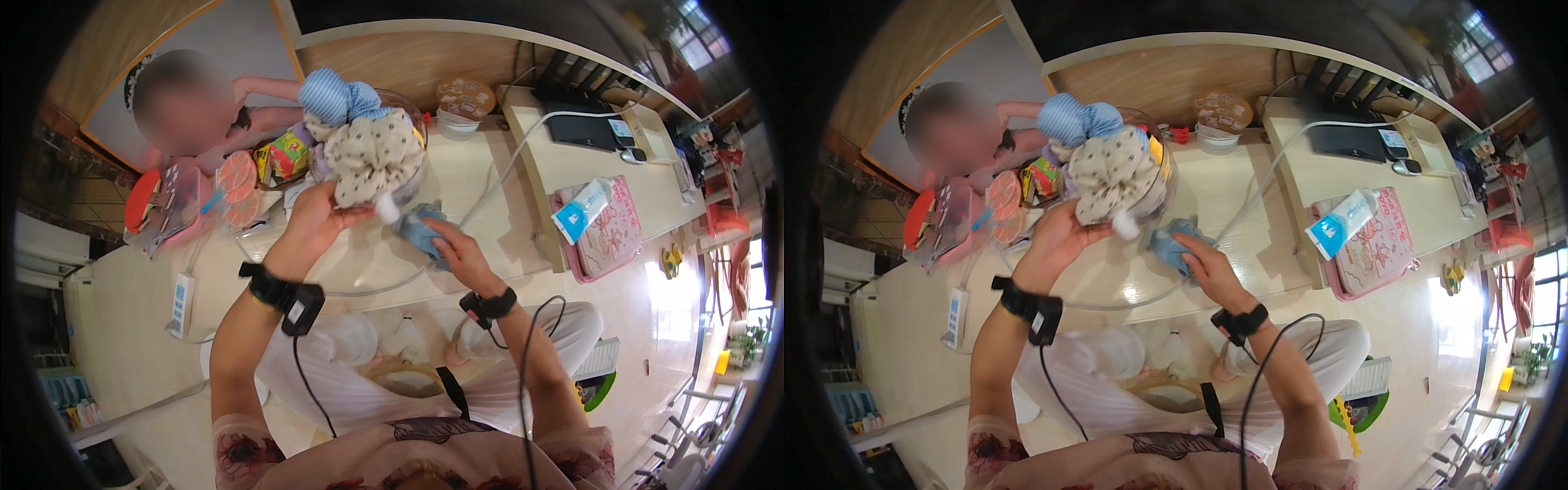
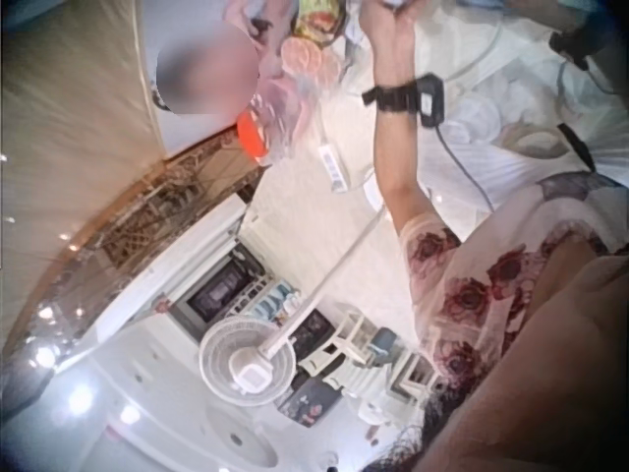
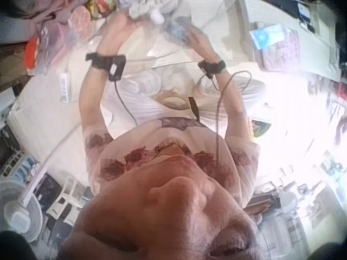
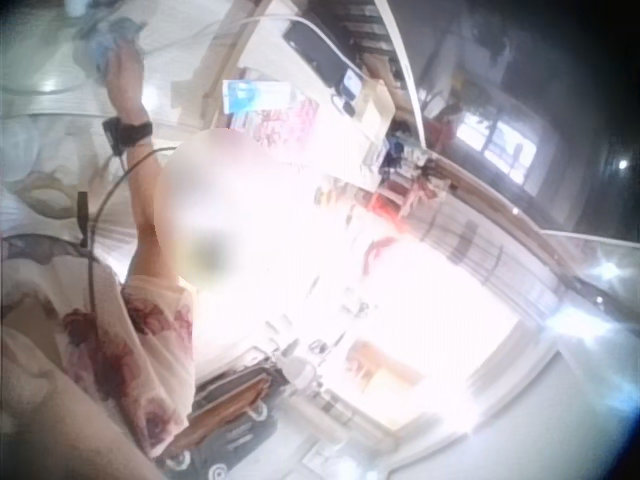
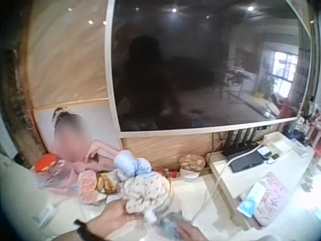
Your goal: The person cleans a cluttered desk surface using a blue cloth. They move various items like a power strip, a green bag, and a pink pouch aside to wipe the surface underneath, then place them back.
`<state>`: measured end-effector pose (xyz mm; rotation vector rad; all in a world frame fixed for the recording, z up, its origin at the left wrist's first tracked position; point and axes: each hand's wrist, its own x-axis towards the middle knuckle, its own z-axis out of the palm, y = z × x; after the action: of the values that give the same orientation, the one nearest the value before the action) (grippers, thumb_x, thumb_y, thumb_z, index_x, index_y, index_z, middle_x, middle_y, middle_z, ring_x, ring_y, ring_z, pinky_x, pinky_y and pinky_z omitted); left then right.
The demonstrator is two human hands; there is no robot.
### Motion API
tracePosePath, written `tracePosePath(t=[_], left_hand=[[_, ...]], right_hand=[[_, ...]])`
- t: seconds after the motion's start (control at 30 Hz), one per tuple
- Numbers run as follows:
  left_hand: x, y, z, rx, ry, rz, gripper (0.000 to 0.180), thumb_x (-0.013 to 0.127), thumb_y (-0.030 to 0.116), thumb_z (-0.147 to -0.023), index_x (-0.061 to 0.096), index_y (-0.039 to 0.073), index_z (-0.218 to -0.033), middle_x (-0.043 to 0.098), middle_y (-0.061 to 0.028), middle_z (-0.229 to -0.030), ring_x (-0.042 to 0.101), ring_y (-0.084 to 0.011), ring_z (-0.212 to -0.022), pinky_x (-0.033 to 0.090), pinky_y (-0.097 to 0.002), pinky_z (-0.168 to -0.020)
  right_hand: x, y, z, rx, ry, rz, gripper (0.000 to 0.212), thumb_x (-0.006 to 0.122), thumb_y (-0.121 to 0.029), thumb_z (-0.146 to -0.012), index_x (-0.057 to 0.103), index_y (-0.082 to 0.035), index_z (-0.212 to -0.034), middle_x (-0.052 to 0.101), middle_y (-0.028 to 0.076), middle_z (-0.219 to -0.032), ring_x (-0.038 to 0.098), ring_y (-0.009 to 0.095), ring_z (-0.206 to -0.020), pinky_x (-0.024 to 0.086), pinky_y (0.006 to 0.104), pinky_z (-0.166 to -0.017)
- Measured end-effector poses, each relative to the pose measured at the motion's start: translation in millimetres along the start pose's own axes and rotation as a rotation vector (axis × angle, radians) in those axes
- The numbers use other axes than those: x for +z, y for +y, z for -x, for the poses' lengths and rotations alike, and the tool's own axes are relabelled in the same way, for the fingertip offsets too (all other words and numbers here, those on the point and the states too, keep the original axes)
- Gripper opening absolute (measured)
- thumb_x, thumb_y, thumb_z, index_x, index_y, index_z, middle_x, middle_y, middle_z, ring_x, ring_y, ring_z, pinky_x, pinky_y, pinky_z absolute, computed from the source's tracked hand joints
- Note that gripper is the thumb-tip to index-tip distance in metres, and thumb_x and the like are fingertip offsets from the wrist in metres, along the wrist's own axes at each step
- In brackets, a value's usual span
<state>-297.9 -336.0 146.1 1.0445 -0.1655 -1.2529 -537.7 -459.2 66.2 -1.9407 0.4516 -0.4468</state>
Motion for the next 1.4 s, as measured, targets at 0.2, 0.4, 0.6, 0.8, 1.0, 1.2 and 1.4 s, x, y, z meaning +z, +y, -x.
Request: tracePosePath(t=[0.2,0.4,0.6,0.8,1.0,1.2,1.4], left_hand=[[18,-3,-59,0.023,0.050,0.051,0.031,0.036,0.012,-0.094,0.048,-0.003,-0.117,0.054,-0.0166,-0.117,0.054,-0.0317,-0.106,0.049,-0.0533,-0.087],[19,-5,-89,-0.016,0.134,0.108,0.033,0.036,0.009,-0.093,0.046,-0.002,-0.122,0.049,-0.0157,-0.125,0.049,-0.0336,-0.114,0.043,-0.0587,-0.091],[-8,-12,-95,0.006,0.206,0.130,0.032,0.039,0.010,-0.091,0.046,0.000,-0.120,0.050,-0.0157,-0.122,0.049,-0.0354,-0.113,0.042,-0.0591,-0.091],[10,-28,-73,-0.018,0.271,-0.013,0.037,0.049,0.028,-0.090,0.046,0.005,-0.119,0.048,-0.0130,-0.116,0.050,-0.0289,-0.101,0.046,-0.0524,-0.086],[-1,-85,-36,0.070,-0.025,-0.789,0.038,0.061,0.026,-0.084,0.049,0.005,-0.113,0.049,-0.0103,-0.113,0.049,-0.0252,-0.099,0.045,-0.0390,-0.078],[16,-126,-32,0.538,-0.050,-1.654,0.028,0.057,0.013,-0.080,0.052,0.000,-0.104,0.050,-0.0181,-0.103,0.048,-0.0325,-0.096,0.042,-0.0406,-0.077],[8,-147,-46,0.636,0.020,-1.785,0.019,0.052,0.004,-0.075,0.051,0.000,-0.094,0.050,-0.0156,-0.098,0.049,-0.0314,-0.096,0.041,-0.0399,-0.075]], right_hand=[[-35,-50,80,0.043,0.492,0.175,0.035,0.050,-0.003,-0.088,0.048,-0.001,-0.124,0.050,0.019,-0.126,0.051,0.033,-0.113,0.041,0.0354,-0.094],[14,33,102,0.135,0.247,0.762,0.042,0.049,-0.013,-0.089,0.042,0.002,-0.127,0.036,0.021,-0.137,0.035,0.043,-0.124,0.033,0.0482,-0.100],[-24,88,5,0.222,0.176,0.842,0.045,0.043,-0.013,-0.089,0.036,0.008,-0.128,0.034,0.025,-0.137,0.031,0.042,-0.127,0.025,0.0486,-0.106],[-93,154,-94,0.218,0.199,0.850,0.043,0.041,-0.009,-0.089,0.039,-0.001,-0.131,0.036,0.023,-0.137,0.036,0.040,-0.124,0.031,0.0425,-0.103],[-116,180,-161,0.172,0.252,0.844,0.046,0.048,-0.006,-0.084,0.042,-0.003,-0.129,0.038,0.022,-0.135,0.038,0.038,-0.122,0.034,0.0383,-0.102],[-149,197,-191,0.352,0.250,0.902,0.037,0.040,-0.014,-0.089,0.045,0.004,-0.121,0.049,0.030,-0.118,0.047,0.043,-0.110,0.042,0.0430,-0.090],[-78,146,-75,0.046,0.294,1.036,0.041,0.040,-0.019,-0.092,0.042,0.004,-0.126,0.041,0.026,-0.131,0.041,0.042,-0.119,0.031,0.0476,-0.101]])
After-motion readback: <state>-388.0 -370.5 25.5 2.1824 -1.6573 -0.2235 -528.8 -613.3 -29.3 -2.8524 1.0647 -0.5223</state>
